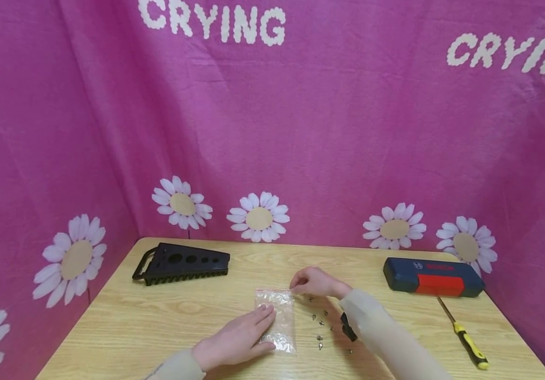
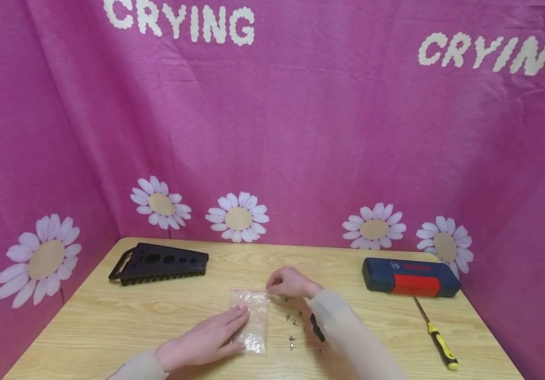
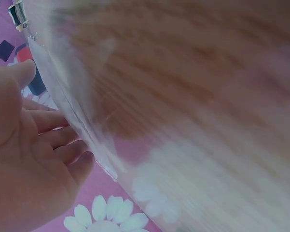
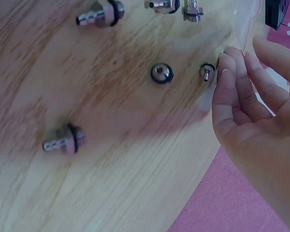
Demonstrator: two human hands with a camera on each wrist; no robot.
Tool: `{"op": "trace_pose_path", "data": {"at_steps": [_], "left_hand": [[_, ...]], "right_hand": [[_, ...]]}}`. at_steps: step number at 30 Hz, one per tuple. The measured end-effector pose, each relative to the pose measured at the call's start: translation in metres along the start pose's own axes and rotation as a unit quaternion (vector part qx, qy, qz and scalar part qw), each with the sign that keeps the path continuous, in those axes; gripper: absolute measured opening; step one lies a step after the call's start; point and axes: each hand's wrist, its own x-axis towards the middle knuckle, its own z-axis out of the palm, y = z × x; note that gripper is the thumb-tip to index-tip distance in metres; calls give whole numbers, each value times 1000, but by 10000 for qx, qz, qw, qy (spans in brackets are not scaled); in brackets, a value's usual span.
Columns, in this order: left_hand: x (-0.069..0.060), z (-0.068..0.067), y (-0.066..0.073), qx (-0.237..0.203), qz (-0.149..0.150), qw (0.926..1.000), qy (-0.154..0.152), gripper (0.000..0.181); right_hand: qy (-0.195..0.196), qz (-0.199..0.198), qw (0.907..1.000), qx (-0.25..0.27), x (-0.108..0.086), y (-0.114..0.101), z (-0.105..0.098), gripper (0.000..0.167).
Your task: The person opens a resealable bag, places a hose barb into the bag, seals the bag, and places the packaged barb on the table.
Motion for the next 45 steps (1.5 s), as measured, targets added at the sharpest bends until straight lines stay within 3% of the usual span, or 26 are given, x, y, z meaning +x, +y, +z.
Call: {"op": "trace_pose_path", "data": {"at_steps": [10,20,25,31,38,45], "left_hand": [[3,6,-2,45,64,9999,-131,67],[1,6,0,357,59,9993,72,60],[3,4,-1,322,-89,9994,133,56],[4,-1,0,214,-158,9996,134,60],[6,1,-4,134,-130,9998,54,62],[2,3,-10,-11,-34,9997,259,68]], "right_hand": [[99,21,9997,-227,5,-7,9,10],[83,182,9995,-244,2,-11,7,9],[-78,284,9993,-210,-2,-12,6,11],[-192,130,9993,-279,-2,-17,6,12],[43,217,9986,-478,3,-26,11,9],[144,423,9975,-546,0,-28,13,6]]}}
